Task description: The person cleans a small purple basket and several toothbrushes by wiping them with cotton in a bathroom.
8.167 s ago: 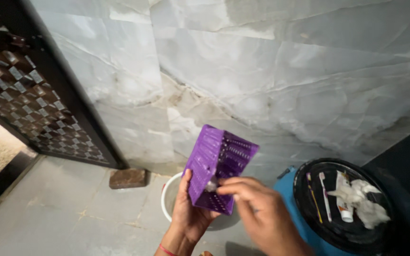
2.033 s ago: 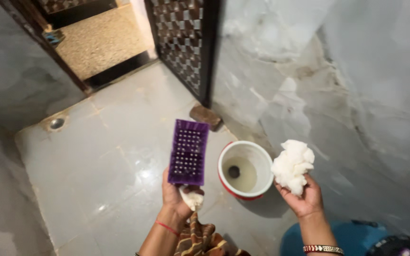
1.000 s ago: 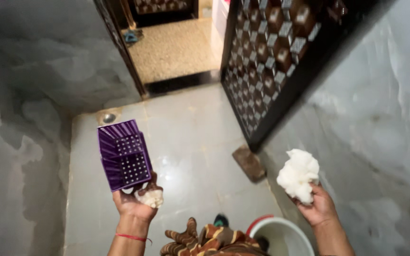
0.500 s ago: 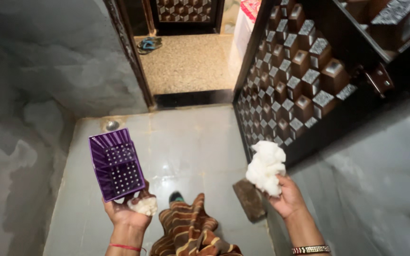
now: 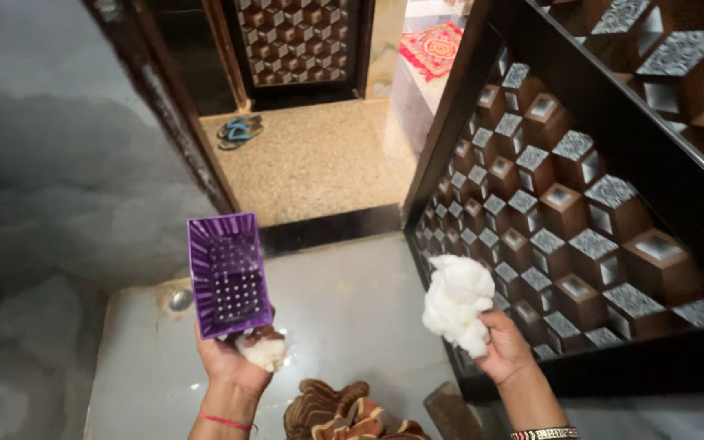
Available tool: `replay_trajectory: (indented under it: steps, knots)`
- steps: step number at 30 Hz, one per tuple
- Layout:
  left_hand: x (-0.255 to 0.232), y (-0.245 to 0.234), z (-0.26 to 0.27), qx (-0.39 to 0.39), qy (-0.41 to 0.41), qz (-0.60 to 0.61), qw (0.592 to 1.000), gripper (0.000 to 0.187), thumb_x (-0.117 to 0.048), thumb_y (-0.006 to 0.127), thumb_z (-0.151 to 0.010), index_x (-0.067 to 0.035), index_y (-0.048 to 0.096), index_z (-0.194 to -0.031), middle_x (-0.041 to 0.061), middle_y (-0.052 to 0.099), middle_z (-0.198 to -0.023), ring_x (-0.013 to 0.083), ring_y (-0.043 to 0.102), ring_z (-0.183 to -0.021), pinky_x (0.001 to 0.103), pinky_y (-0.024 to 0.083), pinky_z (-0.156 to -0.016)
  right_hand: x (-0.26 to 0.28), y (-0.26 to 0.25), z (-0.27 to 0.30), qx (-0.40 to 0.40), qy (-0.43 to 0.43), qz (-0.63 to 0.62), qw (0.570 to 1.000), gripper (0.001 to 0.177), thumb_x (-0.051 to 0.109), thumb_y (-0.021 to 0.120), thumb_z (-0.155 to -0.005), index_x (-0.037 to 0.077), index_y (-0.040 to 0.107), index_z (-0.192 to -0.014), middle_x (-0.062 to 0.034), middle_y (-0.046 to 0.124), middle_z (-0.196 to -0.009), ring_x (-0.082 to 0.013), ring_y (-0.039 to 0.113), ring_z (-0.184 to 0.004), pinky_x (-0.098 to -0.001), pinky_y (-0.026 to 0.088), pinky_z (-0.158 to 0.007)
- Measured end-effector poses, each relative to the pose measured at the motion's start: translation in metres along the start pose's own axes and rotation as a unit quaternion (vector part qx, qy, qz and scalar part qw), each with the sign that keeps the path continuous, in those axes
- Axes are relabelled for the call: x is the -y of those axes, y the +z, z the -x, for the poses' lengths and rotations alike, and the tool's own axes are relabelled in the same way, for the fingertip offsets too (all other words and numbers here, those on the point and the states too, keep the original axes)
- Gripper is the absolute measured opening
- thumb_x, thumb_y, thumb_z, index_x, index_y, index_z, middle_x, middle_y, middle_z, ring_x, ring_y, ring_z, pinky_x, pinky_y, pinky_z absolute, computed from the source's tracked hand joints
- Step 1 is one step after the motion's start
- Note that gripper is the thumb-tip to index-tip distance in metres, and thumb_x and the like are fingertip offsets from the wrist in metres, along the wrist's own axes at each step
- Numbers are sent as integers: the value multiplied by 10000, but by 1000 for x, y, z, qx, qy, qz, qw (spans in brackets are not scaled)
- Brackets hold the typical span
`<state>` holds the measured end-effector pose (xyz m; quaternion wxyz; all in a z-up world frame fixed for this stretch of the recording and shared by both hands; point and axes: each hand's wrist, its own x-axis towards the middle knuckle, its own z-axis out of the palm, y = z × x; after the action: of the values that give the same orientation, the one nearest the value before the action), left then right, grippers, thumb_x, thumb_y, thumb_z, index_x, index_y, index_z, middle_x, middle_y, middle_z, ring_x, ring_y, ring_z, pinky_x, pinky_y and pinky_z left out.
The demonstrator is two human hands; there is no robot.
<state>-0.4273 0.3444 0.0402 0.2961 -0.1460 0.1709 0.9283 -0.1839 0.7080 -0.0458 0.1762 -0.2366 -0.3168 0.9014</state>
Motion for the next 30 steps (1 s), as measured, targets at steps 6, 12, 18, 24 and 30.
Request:
replay_trajectory:
  steps: [6, 12, 18, 24, 30]
  knots:
    - [5, 56, -72, -66, -108, -4, 992, 507, -602, 515, -883, -125, 660, -977, 86, 670, -864, 141, 606, -631, 252, 378, -460, 9, 24, -52, -36, -15, -4, 999, 549, 74, 605, -826, 26, 559, -1371, -150, 686, -1267, -294, 685, -1099, -446, 570, -912]
    - [29, 91, -143, -52, -221, 28, 973, 565, -637, 571, -858, -101, 680, -1000, 120, 682, -900, 108, 544, -551, 281, 400, -481, 30, 34, -132, -30, -25, 11, 999, 568, 81, 627, -848, 33, 535, -1406, -135, 674, -1286, -284, 675, -1107, -438, 551, -928]
    - [37, 128, -232, -67, -240, 40, 968, 705, -688, 549, -839, -8, 674, -978, 199, 690, -912, 67, 403, -420, 257, 396, -459, 71, 45, -247, 2, 6, -8, 1000, 580, 112, 652, -861, 39, 524, -1423, -123, 673, -1265, -267, 678, -1109, -425, 555, -945]
    - [38, 155, -323, -38, -214, 39, 975, 544, -638, 506, -892, -117, 503, -735, 174, 665, -885, 67, 389, -424, 276, 402, -460, 127, 72, -360, -6, 56, 9, 998, 569, 138, 636, -814, 57, 547, -1370, -104, 698, -1208, -262, 697, -1060, -426, 580, -901]
    - [45, 183, -376, -25, -198, 56, 978, 514, -611, 587, -874, -146, 532, -662, 26, 562, -657, 84, 388, -417, 280, 394, -446, 159, 100, -454, 61, 93, 20, 994, 490, 170, 641, -888, 28, 564, -1351, -114, 705, -1155, -259, 694, -989, -423, 577, -808]
